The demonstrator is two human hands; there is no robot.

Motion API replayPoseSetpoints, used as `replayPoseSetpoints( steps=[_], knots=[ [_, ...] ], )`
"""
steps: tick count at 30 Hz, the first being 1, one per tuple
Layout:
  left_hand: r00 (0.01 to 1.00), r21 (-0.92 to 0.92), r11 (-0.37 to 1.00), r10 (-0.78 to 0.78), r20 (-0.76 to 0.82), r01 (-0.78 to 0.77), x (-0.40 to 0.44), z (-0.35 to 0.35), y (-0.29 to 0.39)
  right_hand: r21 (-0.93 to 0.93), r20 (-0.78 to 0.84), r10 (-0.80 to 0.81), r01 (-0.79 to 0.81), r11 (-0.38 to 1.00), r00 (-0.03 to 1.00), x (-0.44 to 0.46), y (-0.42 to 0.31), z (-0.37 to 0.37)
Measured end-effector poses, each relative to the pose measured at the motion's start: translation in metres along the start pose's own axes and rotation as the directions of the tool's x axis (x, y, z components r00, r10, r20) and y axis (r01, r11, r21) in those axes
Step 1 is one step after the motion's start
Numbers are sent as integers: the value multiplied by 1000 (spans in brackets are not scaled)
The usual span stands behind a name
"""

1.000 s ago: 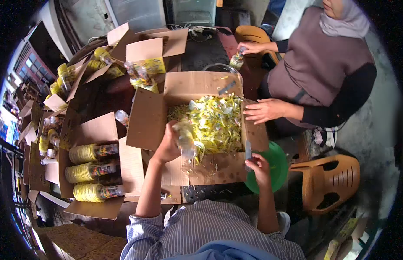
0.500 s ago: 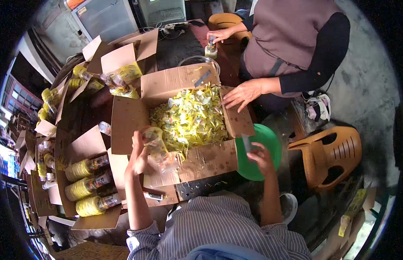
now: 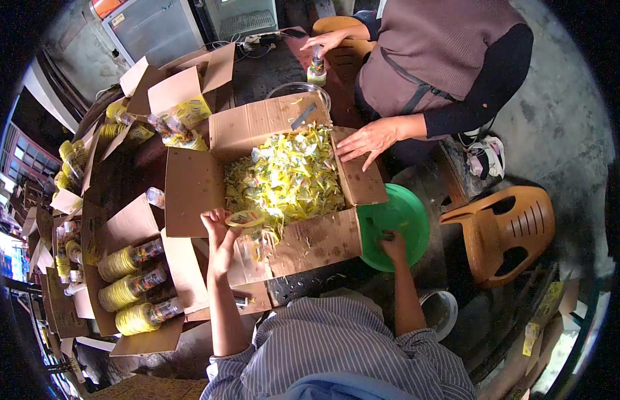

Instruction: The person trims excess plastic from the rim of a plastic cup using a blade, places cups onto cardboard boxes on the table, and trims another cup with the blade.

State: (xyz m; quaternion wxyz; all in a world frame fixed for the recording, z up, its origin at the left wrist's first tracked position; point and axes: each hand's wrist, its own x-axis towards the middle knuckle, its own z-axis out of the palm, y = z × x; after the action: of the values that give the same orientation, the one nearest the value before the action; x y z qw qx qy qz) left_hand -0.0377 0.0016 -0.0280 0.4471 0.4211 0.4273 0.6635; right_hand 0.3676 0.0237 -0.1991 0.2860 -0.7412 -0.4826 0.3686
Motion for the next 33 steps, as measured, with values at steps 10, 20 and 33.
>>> replayPoseSetpoints(
  steps=[10,20,33],
  knots=[
    [990,221,966,124,62,-135,1,3,3,-802,-62,-565,295,519,823,-56,-116,-58],
    [974,95,977,202,-102,-193,-8,-14,11,-111,11,-565,563,819,825,-80,-208,-2],
    [974,88,977,202,-105,-193,-16,-8,15,-516,243,-800,772,373,549,-66,-229,52]
  ],
)
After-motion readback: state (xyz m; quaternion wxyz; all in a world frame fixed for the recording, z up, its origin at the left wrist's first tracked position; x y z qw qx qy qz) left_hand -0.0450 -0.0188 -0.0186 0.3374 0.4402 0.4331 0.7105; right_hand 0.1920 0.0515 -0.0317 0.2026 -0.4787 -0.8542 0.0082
